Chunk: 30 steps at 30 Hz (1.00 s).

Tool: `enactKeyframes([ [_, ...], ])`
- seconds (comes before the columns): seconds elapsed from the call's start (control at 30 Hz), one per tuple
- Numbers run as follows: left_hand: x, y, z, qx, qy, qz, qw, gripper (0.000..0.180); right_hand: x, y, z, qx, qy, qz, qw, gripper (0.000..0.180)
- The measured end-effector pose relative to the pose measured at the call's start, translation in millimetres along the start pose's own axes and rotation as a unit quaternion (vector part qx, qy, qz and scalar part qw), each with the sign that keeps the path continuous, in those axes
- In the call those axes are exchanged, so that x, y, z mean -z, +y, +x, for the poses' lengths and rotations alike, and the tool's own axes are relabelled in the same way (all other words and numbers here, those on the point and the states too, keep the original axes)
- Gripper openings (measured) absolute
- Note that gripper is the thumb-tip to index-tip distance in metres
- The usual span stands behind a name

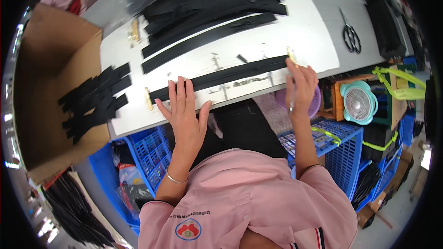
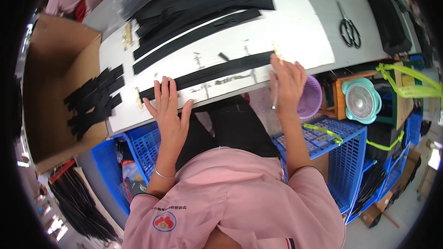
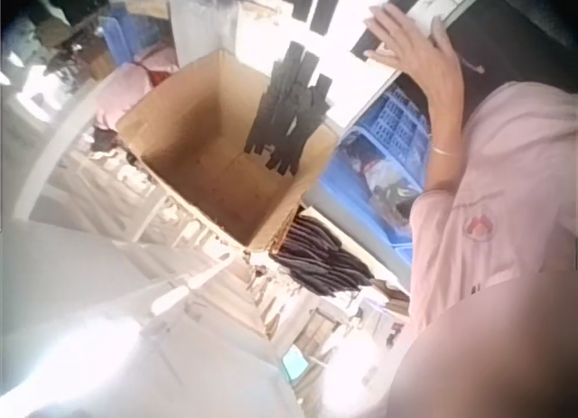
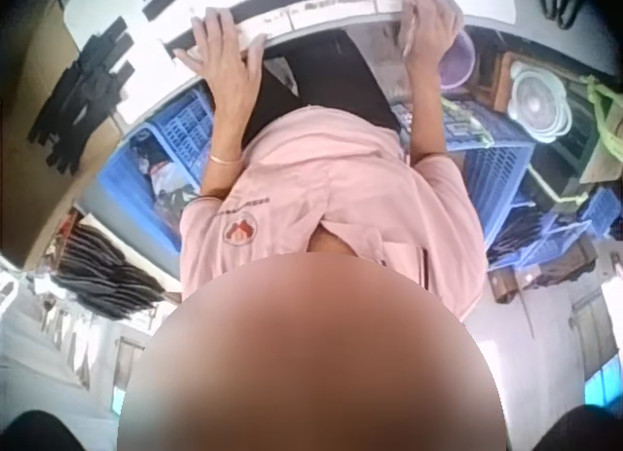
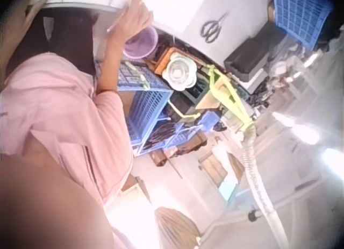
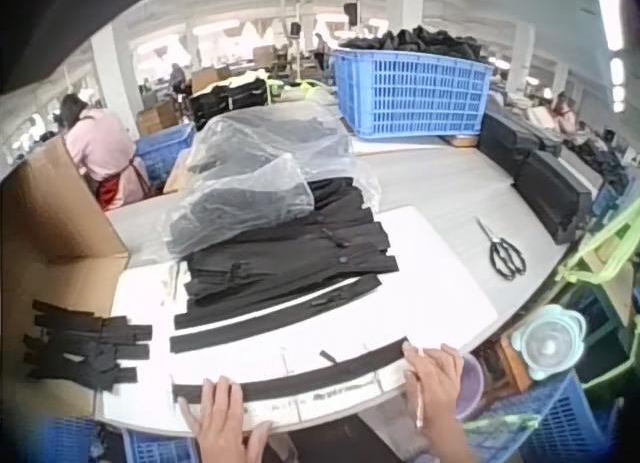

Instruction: Marking specific measurement points on black zippers using a guide template and a pen.

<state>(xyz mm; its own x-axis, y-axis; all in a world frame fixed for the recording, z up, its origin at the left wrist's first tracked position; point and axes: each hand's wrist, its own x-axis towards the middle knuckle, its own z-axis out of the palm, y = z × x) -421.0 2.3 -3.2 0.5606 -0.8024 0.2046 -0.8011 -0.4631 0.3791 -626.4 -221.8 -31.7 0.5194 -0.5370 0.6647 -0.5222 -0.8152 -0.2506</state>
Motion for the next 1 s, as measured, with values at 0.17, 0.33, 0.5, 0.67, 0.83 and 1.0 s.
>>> enactKeyframes([
  [0.17,13.3,-30.8,-18.8,0.05,0.026,0.013,0.998,0.074,2.6,-2.6,2.4,-0.011,-0.004,-0.007,1.0,0.033],
  [0.33,9.9,-45.5,-24.8,0.053,0.047,0.003,0.997,0.073,5.4,-14.0,14.8,-0.042,-0.034,-0.036,0.998,0.023],
  [0.5,6.9,-46.9,-26.2,0.05,0.073,0.002,0.996,0.073,-1.6,-80.8,36.6,-0.143,-0.013,0.179,0.973,0.017],
  [0.67,4.9,-48.1,-27.3,0.053,0.091,0.004,0.994,0.074,-33.0,-154.0,59.5,-0.175,-0.162,0.459,0.856,0.014],
  [0.83,5.7,-45.9,-25.9,0.058,0.092,-0.017,0.994,0.074,-75.0,-192.2,63.7,-0.166,-0.245,0.49,0.82,0.017],
  [1.0,4.4,-47.3,-27.1,0.052,0.109,-0.03,0.992,0.074,-83.9,-197.2,62.9,-0.118,-0.272,0.424,0.856,0.02],
])
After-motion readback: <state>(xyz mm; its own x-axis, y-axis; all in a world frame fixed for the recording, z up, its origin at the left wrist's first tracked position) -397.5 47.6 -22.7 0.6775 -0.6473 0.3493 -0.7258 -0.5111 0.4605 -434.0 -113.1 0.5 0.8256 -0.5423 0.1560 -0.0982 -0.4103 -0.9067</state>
